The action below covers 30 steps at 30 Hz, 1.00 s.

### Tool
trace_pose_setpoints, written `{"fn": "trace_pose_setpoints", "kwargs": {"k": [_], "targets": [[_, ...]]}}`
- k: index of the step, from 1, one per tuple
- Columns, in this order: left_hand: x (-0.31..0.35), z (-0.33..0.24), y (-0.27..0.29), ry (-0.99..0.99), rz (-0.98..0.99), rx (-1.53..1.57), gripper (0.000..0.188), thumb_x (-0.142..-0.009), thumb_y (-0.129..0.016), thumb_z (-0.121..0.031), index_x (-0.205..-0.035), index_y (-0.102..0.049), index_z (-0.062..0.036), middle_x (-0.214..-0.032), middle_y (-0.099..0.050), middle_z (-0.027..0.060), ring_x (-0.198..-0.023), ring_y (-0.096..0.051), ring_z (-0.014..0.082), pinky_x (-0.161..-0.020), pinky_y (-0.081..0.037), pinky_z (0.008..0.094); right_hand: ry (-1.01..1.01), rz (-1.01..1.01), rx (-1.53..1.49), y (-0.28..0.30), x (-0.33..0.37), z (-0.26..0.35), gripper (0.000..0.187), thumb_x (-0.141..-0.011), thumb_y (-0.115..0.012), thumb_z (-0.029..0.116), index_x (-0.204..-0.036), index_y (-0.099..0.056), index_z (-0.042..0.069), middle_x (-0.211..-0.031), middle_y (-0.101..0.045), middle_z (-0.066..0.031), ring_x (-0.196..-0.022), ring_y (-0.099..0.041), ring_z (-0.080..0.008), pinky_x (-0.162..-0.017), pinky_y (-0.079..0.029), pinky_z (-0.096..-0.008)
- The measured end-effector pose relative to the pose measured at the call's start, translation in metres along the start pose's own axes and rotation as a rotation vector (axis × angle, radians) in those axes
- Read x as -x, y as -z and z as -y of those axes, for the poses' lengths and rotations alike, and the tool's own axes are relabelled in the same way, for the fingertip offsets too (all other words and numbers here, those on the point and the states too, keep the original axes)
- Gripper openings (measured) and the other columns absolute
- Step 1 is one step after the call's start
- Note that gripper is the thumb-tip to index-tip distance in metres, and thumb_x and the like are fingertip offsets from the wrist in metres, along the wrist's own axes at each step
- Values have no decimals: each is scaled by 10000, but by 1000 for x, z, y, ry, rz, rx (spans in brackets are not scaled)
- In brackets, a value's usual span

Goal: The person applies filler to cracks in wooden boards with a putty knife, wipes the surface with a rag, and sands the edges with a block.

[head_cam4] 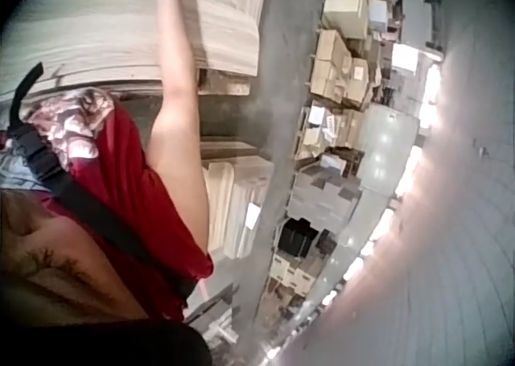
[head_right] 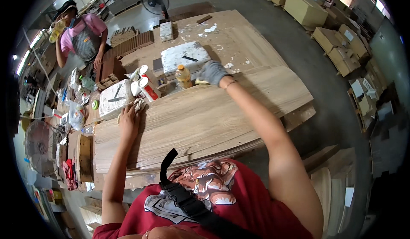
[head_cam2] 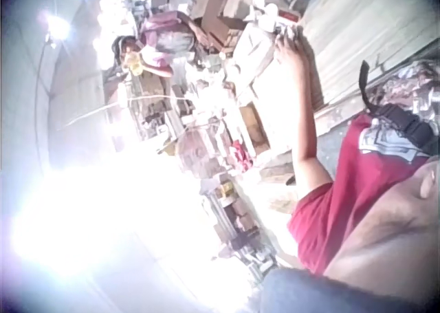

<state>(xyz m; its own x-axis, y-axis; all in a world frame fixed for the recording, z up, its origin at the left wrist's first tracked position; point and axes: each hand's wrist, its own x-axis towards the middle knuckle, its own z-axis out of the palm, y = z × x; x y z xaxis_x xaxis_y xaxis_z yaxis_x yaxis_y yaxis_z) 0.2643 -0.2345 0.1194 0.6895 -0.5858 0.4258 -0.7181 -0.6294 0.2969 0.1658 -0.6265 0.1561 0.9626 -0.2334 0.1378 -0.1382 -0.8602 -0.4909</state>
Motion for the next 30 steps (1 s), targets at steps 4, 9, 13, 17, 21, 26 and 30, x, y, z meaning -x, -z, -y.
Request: {"fn": "trace_pose_setpoints", "kwargs": {"k": [4, 9, 13, 17, 21, 26, 30], "targets": [[1, 3, 3, -20, 21, 0, 358, -852, -599, -128, -1198, -608, -41, -1219, -578, 152, -1105, -519, 382, -946, -438, 448, -18, 11, 146, -19, -5, 5, 256, -731, -705, 313, -783, -740, 64, -741, -673, -178, -677, -663, -339, -675, -537, -387], [-1, -2, 5, -12, 45, 0, 337, -868, -586, -120, -1187, -601, -14, -1198, -564, 179, -1099, -502, 396, -934, -436, 459, -62, -133, 354, 11, 17, -65, 245, -713, -703, 289, -756, -730, 49, -730, -668, -178, -662, -655, -342, -679, -535, -395], [0, -4, 6, 31, 60, -16, 334, -874, -582, -122, -1188, -598, -10, -1197, -557, 188, -1095, -501, 400, -935, -433, 464, -268, -109, 406, 44, 29, -122, 229, -711, -685, 265, -747, -727, 43, -736, -670, -177, -681, -657, -343, -689, -536, -400], [-1, -8, 2, 41, 63, -26, 333, -883, -572, -126, -1194, -596, -9, -1209, -547, 193, -1113, -498, 397, -942, -428, 465, -315, -157, 563, 76, 42, -193, 245, -737, -675, 287, -773, -735, 52, -780, -685, -169, -719, -666, -341, -714, -538, -403], [1, -11, 9, 72, 70, -58, 309, -893, -552, -115, -1174, -593, 7, -1235, -553, 194, -1131, -504, 406, -953, -434, 457, -406, -31, 790, 107, 44, -216, 296, -782, -636, 336, -846, -744, 68, -883, -701, -165, -818, -681, -335, -777, -539, -404], [-2, -14, 6, 97, 85, -54, 348, -888, -553, -109, -1220, -591, -13, -1236, -546, 182, -1145, -493, 388, -969, -422, 453, -514, 98, 964, 139, 53, -273, 382, -838, -576, 417, -932, -741, 85, -975, -706, -125, -897, -676, -331, -835, -535, -400], [-6, -17, 2, 69, 68, -89, 349, -889, -553, -110, -1224, -590, -20, -1240, -549, 177, -1152, -492, 388, -969, -424, 452, -598, 69, 861, 168, 77, -318, 440, -848, -597, 469, -914, -743, 59, -983, -695, -188, -949, -659, -365, -861, -520, -421]]}}
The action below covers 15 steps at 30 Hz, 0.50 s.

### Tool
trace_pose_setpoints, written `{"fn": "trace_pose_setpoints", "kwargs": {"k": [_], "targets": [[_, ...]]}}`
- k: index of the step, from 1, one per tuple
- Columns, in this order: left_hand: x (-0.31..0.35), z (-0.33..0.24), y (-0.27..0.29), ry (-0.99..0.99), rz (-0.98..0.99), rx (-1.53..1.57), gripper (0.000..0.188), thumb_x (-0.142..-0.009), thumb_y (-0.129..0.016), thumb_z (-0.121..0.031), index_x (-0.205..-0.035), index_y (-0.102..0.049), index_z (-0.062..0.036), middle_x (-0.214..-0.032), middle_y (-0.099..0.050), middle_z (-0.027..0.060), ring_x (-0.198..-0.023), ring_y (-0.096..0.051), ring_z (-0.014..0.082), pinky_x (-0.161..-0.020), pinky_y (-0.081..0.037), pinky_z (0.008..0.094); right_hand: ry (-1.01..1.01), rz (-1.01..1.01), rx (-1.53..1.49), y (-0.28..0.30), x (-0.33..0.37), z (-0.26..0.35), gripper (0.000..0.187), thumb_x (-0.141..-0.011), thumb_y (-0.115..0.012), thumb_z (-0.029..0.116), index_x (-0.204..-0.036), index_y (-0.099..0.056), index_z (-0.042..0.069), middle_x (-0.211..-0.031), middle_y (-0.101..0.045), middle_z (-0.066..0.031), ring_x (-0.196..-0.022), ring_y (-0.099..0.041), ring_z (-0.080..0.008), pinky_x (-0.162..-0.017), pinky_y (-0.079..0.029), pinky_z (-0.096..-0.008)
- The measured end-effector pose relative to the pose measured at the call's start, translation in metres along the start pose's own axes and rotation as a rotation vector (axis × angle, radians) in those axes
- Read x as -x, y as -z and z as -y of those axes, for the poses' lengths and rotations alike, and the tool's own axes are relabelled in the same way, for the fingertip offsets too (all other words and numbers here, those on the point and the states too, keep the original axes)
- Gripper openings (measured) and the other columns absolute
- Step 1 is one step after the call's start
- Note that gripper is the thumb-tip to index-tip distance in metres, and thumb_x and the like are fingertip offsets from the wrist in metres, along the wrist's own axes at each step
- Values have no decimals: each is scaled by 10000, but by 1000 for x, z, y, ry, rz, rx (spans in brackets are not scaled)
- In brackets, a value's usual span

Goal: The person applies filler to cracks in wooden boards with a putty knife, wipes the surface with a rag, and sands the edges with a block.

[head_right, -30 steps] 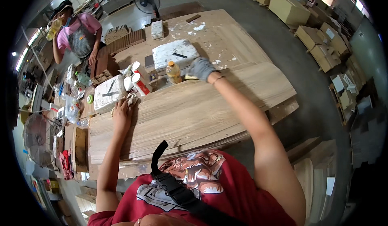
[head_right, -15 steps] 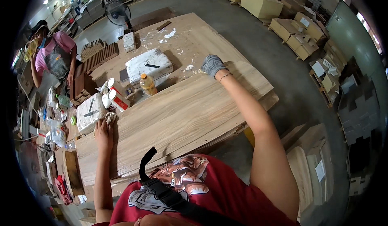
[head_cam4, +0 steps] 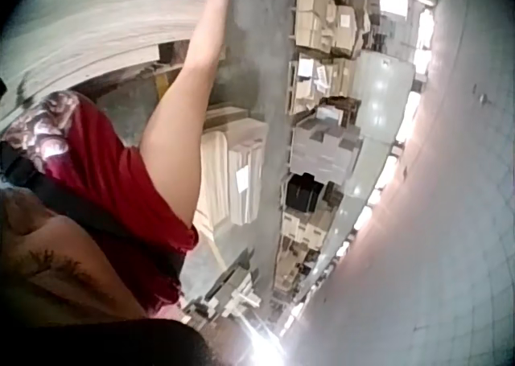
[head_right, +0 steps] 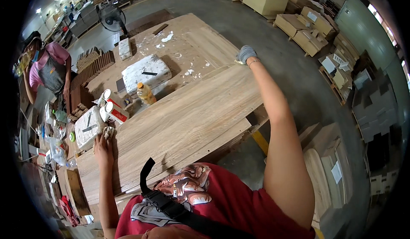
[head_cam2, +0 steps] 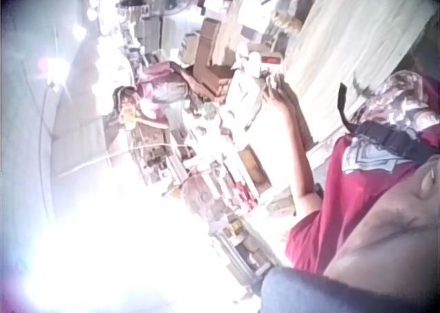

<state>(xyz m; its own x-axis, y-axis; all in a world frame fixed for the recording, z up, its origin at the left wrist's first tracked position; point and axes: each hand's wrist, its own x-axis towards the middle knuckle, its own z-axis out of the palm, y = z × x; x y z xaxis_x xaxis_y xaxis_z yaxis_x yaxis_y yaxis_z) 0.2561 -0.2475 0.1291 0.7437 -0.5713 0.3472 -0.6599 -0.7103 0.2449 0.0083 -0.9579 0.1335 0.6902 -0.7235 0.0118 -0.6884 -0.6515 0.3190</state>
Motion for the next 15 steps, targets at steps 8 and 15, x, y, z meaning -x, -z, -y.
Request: {"fn": "trace_pose_setpoints", "kwargs": {"k": [8, 15], "targets": [[1, 2, -5, -22, -17, 4, 326, -902, -540, -120, -1200, -597, 0, -1235, -547, 200, -1142, -490, 406, -955, -423, 466, -127, 101, -28, -14, 24, -56, 517, -770, -686, 497, -965, -720, 19, -1050, -673, -227, -995, -647, -376, -863, -522, -418], [6, 6, 1, -15, 1, -15, 311, -920, -524, -126, -1197, -599, -6, -1240, -549, 190, -1139, -493, 399, -954, -426, 462, -366, 63, -347, -22, 66, -76, 524, -692, -779, 471, -932, -720, 9, -991, -688, -221, -968, -662, -374, -856, -529, -397]]}}
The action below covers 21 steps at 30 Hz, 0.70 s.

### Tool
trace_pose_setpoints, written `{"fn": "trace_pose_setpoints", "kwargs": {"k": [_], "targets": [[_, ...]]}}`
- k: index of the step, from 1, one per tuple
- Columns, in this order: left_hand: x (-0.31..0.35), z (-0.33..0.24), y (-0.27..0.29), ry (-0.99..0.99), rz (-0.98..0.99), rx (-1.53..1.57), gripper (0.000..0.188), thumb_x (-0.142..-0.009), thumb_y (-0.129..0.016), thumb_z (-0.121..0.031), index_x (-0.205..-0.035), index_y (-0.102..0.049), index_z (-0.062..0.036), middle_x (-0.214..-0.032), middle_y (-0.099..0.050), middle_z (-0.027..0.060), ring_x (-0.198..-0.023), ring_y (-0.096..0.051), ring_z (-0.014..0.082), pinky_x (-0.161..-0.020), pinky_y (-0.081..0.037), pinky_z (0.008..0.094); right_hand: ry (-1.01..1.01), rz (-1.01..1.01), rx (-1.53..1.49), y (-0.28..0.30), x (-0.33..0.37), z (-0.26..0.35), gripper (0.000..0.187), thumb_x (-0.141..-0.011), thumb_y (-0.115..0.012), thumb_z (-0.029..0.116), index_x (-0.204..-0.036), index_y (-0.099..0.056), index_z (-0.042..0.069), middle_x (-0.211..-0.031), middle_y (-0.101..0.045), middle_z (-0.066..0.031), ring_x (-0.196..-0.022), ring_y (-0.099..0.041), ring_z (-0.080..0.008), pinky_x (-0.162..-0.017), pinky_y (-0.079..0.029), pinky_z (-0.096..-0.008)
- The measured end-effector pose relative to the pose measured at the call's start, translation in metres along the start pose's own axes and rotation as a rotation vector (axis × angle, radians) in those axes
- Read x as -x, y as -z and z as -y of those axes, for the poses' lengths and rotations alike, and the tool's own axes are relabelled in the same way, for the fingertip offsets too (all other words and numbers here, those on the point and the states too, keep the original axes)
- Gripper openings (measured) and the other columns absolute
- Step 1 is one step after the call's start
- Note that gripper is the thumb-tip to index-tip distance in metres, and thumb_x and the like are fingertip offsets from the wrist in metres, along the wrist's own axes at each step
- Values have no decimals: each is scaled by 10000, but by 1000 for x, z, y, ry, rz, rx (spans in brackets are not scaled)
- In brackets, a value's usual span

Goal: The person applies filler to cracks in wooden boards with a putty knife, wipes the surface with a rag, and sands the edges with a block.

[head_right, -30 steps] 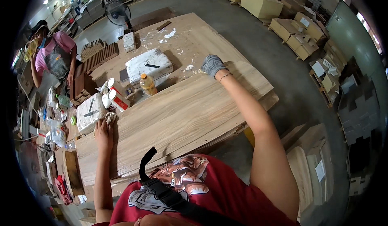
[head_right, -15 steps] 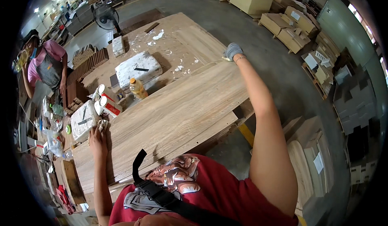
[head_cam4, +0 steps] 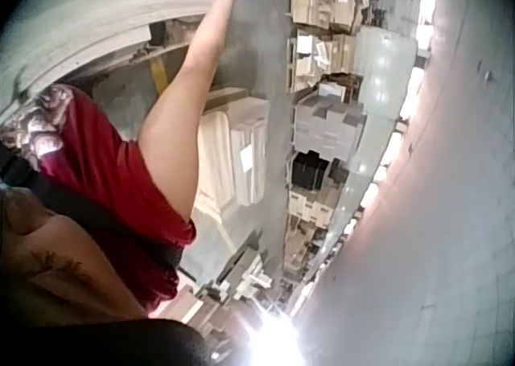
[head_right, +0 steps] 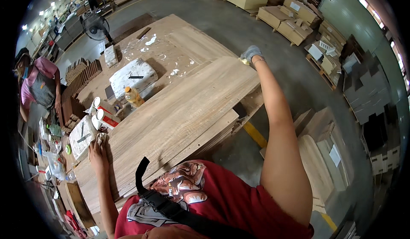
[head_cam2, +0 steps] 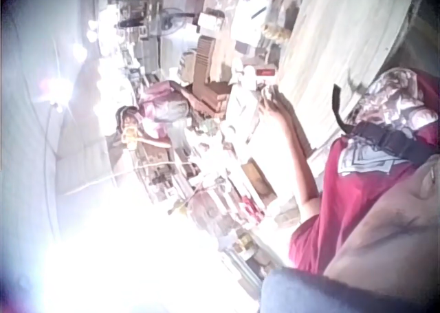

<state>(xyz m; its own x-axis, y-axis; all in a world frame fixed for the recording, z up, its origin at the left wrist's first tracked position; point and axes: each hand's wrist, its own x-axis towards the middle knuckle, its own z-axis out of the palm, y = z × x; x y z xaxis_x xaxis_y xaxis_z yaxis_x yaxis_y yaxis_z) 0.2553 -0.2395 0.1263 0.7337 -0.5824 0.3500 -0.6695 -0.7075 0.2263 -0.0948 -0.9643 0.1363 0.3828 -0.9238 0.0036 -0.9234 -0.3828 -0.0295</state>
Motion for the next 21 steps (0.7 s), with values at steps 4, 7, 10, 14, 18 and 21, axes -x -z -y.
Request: {"fn": "trace_pose_setpoints", "kwargs": {"k": [4, 7, 10, 14, 18, 21], "targets": [[1, -3, 4, -11, 31, 43, 319, -927, -523, -139, -1208, -596, -7, -1250, -547, 192, -1151, -490, 401, -963, -423, 463, 26, -44, 127, -7, 16, -31, 521, -688, -781, 479, -914, -722, 14, -982, -689, -214, -939, -671, -355, -835, -535, -397], [1, 4, -5, -26, -12, 24, 320, -935, -518, -151, -1208, -593, -3, -1254, -544, 194, -1158, -486, 405, -967, -420, 464, 23, 26, 116, -11, 26, -64, 506, -695, -778, 473, -905, -720, 17, -971, -686, -217, -930, -671, -350, -821, -534, -406], [0, 5, -5, -37, -21, -1, 320, -941, -514, -161, -1206, -591, 4, -1265, -540, 199, -1169, -481, 410, -976, -416, 465, 22, 24, 114, -14, 43, -91, 506, -723, -738, 494, -884, -716, 16, -950, -681, -218, -915, -661, -366, -814, -527, -418], [-3, 1, -6, -50, 30, 56, 322, -938, -518, -160, -1204, -588, 7, -1261, -542, 201, -1167, -482, 412, -979, -415, 463, 127, -25, 212, -10, 77, -127, 504, -753, -692, 512, -870, -713, 23, -936, -677, -210, -881, -649, -382, -786, -522, -428], [4, 12, -4, -53, -4, 22, 330, -930, -525, -153, -1210, -578, 13, -1242, -547, 203, -1151, -488, 414, -968, -418, 465, 179, -11, 368, 0, 119, -112, 454, -889, -503, 506, -892, -737, 116, -913, -700, -118, -855, -661, -320, -753, -508, -405], [-3, -1, -3, -42, 52, 38, 353, -916, -533, -143, -1229, -564, 20, -1248, -544, 207, -1162, -484, 418, -978, -414, 466, 68, -16, 268, -4, 145, -135, 451, -866, -541, 517, -886, -737, 111, -901, -698, -126, -833, -663, -322, -735, -510, -407]]}}
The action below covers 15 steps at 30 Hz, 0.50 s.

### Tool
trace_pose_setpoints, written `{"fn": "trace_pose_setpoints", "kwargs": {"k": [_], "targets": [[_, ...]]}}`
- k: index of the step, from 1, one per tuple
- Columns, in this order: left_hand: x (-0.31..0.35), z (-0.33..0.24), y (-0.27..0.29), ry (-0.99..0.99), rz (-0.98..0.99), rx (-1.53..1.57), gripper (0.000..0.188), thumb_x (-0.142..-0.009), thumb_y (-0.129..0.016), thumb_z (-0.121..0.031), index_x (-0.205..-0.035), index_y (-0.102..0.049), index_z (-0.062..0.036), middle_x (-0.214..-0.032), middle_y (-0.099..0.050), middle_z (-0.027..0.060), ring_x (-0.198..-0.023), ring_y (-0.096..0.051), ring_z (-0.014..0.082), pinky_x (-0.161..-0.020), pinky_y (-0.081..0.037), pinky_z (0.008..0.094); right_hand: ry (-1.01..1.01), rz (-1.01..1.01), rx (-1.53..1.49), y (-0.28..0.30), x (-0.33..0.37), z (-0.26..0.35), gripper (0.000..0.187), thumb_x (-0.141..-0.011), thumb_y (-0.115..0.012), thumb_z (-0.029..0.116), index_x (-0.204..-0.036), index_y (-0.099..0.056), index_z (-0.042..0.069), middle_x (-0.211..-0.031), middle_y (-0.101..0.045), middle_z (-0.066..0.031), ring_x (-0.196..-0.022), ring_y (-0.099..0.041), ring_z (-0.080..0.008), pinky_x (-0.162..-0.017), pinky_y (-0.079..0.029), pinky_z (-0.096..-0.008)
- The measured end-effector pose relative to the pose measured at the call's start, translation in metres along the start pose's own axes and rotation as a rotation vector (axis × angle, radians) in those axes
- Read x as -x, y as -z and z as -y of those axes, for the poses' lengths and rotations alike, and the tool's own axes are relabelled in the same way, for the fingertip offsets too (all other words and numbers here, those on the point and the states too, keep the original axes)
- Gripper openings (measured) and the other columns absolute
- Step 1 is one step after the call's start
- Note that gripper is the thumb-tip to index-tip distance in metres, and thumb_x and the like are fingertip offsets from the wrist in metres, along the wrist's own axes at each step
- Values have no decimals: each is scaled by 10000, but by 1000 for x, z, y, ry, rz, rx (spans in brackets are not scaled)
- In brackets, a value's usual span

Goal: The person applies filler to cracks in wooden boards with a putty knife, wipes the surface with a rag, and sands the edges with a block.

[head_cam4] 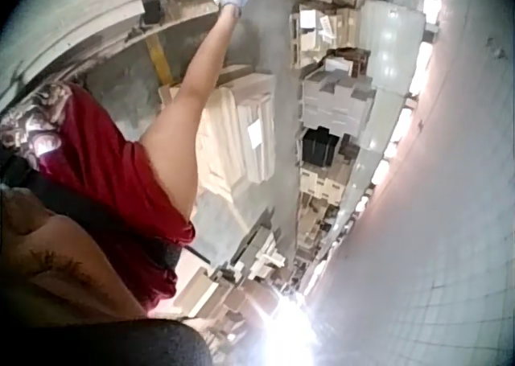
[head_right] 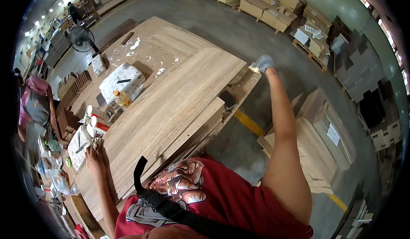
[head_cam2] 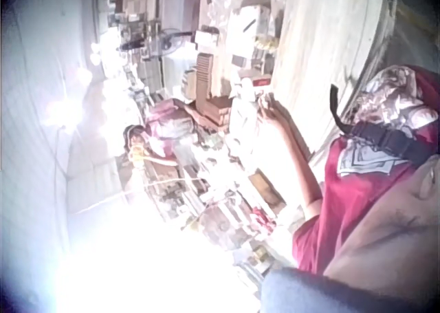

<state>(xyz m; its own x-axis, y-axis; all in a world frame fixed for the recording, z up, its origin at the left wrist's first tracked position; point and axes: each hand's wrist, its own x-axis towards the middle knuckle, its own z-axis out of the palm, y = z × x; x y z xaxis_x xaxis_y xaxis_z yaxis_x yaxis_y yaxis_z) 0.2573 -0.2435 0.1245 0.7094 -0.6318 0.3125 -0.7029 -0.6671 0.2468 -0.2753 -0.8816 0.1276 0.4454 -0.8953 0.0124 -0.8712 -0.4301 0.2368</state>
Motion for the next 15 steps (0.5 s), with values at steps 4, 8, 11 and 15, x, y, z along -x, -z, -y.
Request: {"fn": "trace_pose_setpoints", "kwargs": {"k": [4, 8, 11, 15], "targets": [[5, 40, -17, -41, -22, -28, 381, -900, -539, -126, -1250, -550, 24, -1249, -543, 210, -1175, -482, 417, -989, -408, 463, -72, -188, -498, -36, 45, 50, 398, -788, -684, 486, -851, -741, 97, -859, -704, -136, -779, -669, -330, -719, -519, -402], [1, 25, -14, -71, -33, 73, 384, -896, -540, -116, -1252, -551, 28, -1234, -546, 215, -1166, -494, 411, -990, -408, 456, -101, -205, -706, -103, 74, 136, 334, -763, -743, 297, -1003, -721, 65, -897, -716, -138, -821, -678, -324, -788, -540, -396], [1, 25, -12, -30, -48, 121, 330, -920, -549, -136, -1192, -581, 49, -1193, -559, 217, -1099, -541, 398, -963, -427, 434, 40, -368, -777, -114, 94, 185, 376, -776, -725, 304, -1061, -691, 62, -978, -700, -171, -889, -669, -328, -823, -536, -392], [-3, -1, -20, -51, 23, 144, 314, -908, -590, -138, -1172, -600, 29, -1233, -556, 226, -1104, -549, 395, -933, -447, 419, 221, -193, -304, -150, 96, 199, 454, -785, -701, 287, -1176, -628, 67, -1208, -624, -181, -1107, -585, -354, -976, -465, -435]]}}
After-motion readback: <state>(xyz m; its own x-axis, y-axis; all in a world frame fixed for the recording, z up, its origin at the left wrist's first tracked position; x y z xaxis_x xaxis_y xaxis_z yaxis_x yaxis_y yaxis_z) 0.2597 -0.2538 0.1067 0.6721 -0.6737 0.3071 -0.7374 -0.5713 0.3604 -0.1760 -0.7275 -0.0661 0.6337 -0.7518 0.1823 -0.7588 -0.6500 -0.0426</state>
